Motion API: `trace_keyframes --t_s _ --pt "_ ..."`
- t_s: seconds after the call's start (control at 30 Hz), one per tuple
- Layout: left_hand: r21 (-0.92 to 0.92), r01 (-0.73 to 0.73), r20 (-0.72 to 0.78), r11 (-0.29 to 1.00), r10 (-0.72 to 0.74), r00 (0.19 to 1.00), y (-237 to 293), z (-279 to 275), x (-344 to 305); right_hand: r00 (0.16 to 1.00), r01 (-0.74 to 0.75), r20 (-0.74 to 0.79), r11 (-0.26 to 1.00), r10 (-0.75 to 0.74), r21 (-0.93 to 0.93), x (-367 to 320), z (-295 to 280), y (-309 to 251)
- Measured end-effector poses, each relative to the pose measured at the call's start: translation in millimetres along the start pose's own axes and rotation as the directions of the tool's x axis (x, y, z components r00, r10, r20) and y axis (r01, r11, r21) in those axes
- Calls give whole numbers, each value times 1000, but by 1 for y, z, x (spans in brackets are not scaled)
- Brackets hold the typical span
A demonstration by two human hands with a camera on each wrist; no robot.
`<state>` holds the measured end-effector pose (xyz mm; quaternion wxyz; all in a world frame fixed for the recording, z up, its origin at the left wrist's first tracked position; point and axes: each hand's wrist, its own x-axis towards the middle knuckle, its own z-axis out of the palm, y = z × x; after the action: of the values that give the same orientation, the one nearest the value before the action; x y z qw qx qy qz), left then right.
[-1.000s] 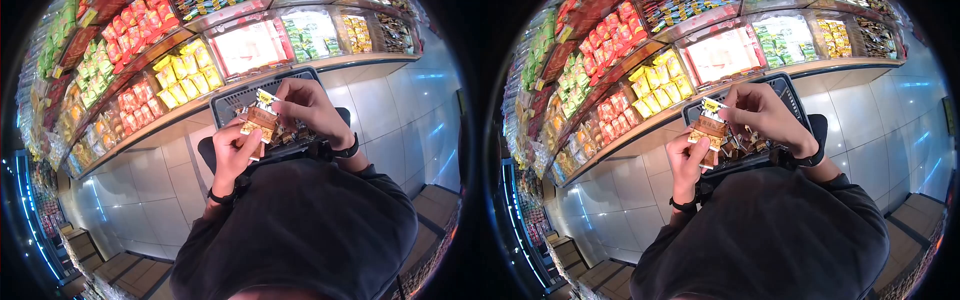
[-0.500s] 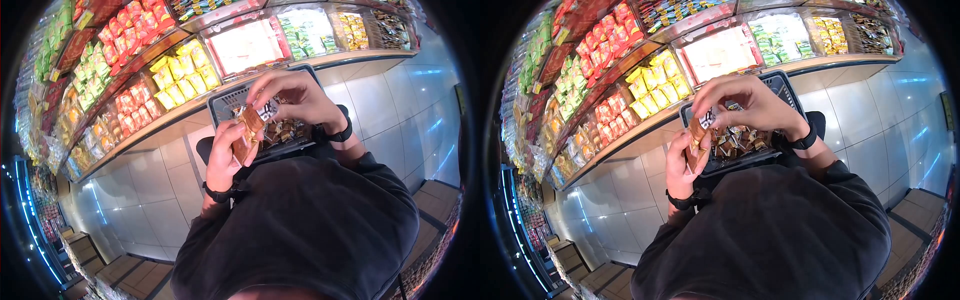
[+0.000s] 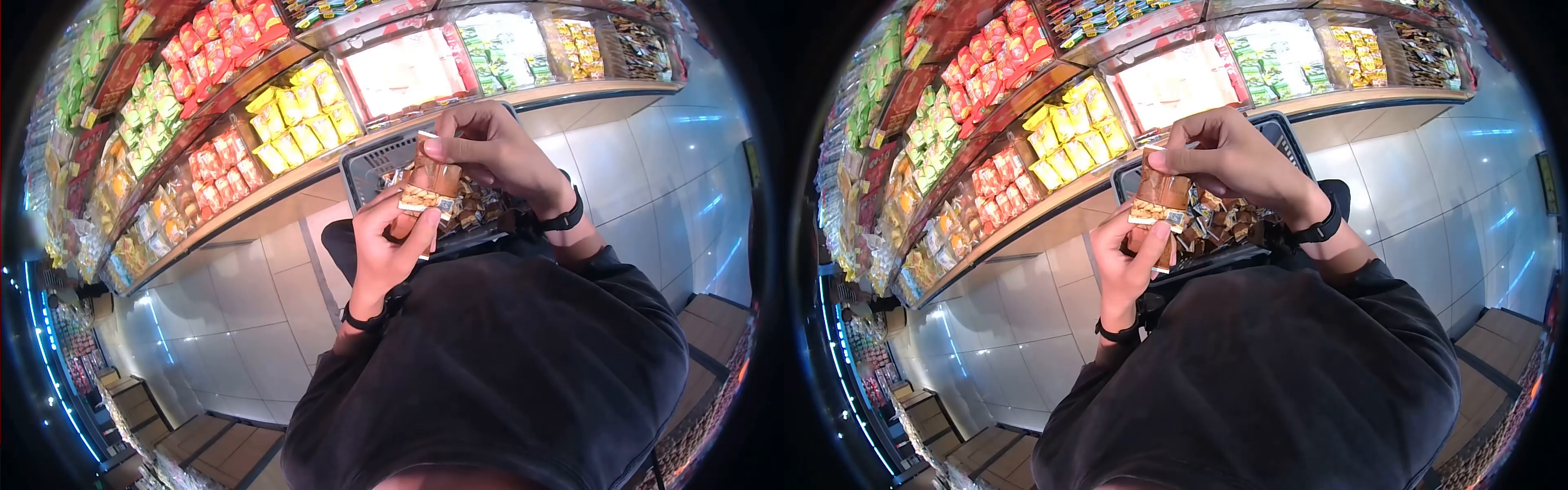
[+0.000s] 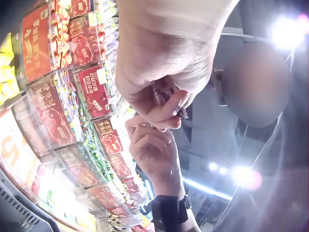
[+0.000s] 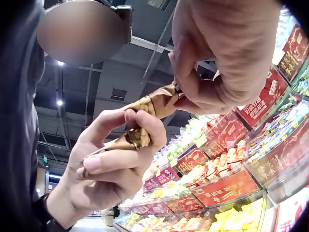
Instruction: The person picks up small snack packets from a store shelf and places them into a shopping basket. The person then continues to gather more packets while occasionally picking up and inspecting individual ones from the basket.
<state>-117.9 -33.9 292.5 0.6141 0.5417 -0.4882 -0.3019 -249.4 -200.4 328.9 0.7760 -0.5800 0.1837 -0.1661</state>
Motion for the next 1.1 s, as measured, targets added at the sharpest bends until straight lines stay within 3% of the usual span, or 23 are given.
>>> trace_keyframes --t_s 0.13,0.3,0.5,0.83,0.9,1.1 --pt "-61 53 13 997 -53 999 13 2 -1 999 -28 22 999 27 35 1 -1 3" --pt "26 -150 51 988 149 988 7 -2 2 998 -53 38 997 51 64 1 0 4" --pt "-43 3 42 999 -1 999 8 -1 -4 996 -58 77 995 51 86 1 -2 8" --pt "34 -42 30 999 41 999 11 -4 -5 994 8 111 993 -21 116 1 -1 12" --pt "97 -106 50 990 101 994 11 -6 -5 992 24 119 993 -37 112 2 -1 12" --pt "95 -93 48 991 89 995 9 -6 -5 989 49 136 993 -63 104 2 -2 13"
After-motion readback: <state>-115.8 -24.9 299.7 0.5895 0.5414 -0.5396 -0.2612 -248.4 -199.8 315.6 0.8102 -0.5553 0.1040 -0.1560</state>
